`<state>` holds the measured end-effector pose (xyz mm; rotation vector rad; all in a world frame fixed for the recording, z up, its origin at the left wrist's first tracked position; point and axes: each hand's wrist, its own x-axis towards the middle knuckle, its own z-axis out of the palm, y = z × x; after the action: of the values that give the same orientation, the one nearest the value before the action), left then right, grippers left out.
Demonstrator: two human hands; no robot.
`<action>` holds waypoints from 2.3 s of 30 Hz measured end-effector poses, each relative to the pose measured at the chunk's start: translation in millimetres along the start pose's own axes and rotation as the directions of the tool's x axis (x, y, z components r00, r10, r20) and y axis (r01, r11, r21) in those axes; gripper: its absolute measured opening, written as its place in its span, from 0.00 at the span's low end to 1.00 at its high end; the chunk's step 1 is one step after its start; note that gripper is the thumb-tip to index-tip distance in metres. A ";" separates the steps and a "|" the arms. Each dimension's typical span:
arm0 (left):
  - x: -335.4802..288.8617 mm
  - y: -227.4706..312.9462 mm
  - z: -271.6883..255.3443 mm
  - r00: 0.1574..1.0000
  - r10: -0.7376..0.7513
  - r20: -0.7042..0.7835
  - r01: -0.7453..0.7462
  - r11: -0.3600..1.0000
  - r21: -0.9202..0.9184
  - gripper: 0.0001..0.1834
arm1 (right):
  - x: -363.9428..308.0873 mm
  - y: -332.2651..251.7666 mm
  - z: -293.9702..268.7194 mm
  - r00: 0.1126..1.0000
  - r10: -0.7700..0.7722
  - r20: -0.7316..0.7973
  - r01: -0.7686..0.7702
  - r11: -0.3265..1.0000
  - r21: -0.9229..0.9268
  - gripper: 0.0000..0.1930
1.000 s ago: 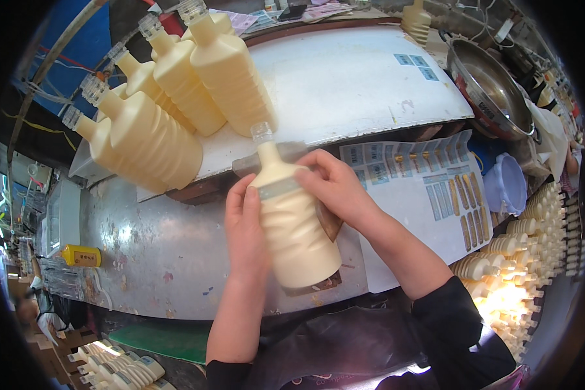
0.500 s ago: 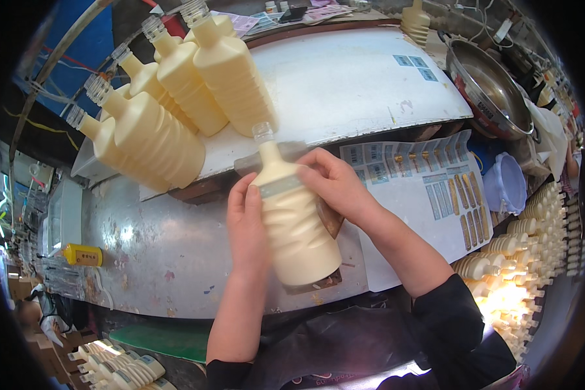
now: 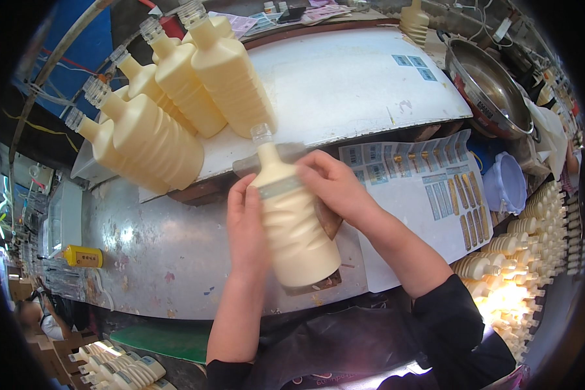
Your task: The person repeatedly applies rectangular labels to the sides of cream-colored plastic bottles. They pick up a bottle, smooth a label onto its surface, and place it back on the workbench among other labeled bottles.
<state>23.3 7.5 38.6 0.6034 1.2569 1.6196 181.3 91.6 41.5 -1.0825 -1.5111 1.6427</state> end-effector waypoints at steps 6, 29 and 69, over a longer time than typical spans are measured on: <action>1.1 -2.0 0.0 1.000 0.002 0.001 -0.002 1.000 0.007 0.14 | -1.2 -1.6 1.2 1.000 0.015 -0.024 -0.016 0.999 -0.046 0.17; 3.5 -5.9 -1.8 1.000 0.019 -0.006 -0.018 0.999 0.027 0.14 | -3.6 -5.3 0.9 0.999 0.027 -0.032 -0.030 0.995 -0.095 0.16; -34.1 4.5 -9.8 0.988 0.089 0.122 -0.065 0.980 -0.190 0.18 | -48.8 -11.5 -2.5 0.992 -0.121 0.028 0.113 0.973 0.203 0.19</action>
<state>27.7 -27.4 45.1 0.6362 0.9848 1.7102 204.6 51.1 59.9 -0.8401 -1.3722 1.7017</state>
